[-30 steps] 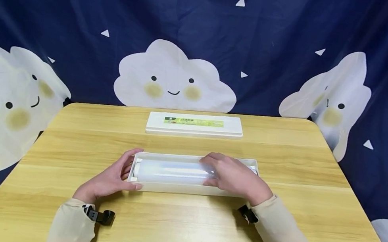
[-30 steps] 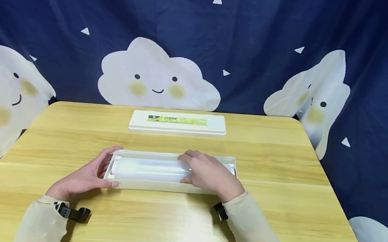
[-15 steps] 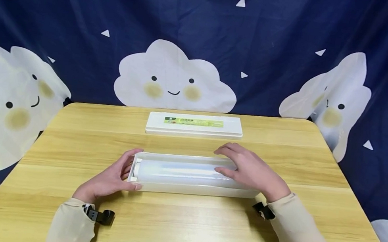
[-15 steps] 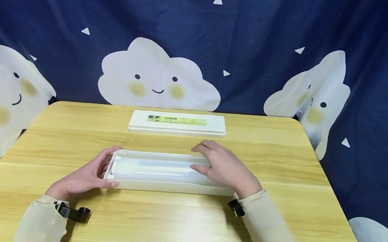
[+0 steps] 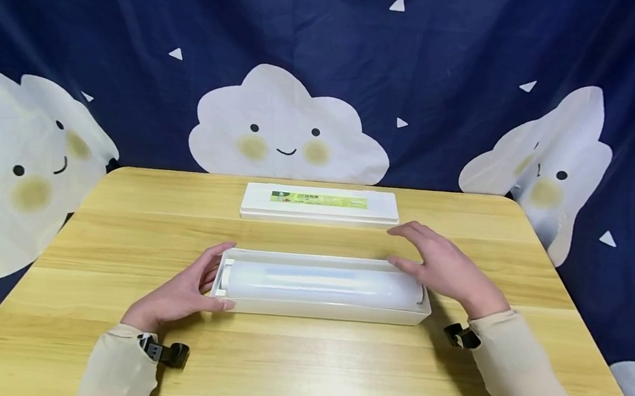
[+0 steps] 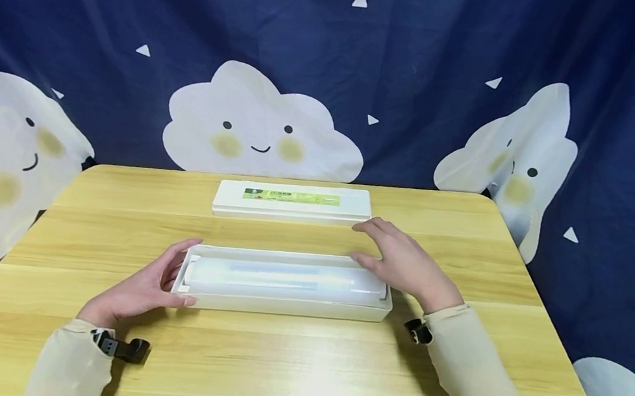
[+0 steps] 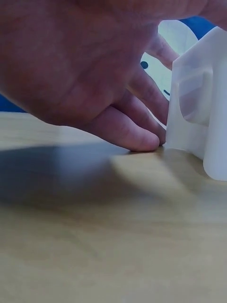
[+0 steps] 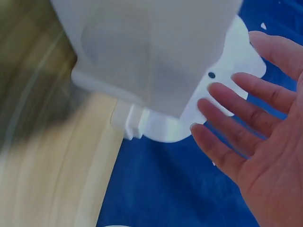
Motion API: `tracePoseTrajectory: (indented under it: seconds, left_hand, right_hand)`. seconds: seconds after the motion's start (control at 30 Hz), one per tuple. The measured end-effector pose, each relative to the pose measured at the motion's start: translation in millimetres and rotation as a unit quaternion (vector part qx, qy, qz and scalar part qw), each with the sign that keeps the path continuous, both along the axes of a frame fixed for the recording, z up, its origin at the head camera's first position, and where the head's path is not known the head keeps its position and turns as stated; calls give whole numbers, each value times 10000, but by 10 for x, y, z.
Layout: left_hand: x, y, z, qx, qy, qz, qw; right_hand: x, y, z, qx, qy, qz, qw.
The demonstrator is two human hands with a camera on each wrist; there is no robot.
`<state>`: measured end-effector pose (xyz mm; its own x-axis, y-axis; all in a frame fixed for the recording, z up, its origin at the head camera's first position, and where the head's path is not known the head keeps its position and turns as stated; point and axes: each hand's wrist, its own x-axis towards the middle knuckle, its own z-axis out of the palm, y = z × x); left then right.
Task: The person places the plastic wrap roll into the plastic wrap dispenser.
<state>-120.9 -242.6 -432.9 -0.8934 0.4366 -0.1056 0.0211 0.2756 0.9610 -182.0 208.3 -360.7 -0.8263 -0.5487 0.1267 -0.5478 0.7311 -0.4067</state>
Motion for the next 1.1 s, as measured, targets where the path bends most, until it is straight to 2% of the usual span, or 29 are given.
tracePoseTrajectory:
  seconds: [0.33, 0.6, 0.83, 1.1]
  left_hand:
    - [-4, 13, -7, -11, -30, -20, 10000]
    - [-14, 15, 1, 70, -60, 7, 10000]
    - [-8, 21, 10, -12, -108, 38, 9999]
    - [-7, 33, 48, -98, -139, 64, 9998]
  right_hand:
    - [-151, 119, -34, -67, -427, -431, 9981]
    - [-381, 182, -88, -352, -968, -516, 9933]
    - [-621, 216, -163, -670, -1508, -588, 9845]
    - [-880, 244, -320, -971, -1755, -706, 9771]
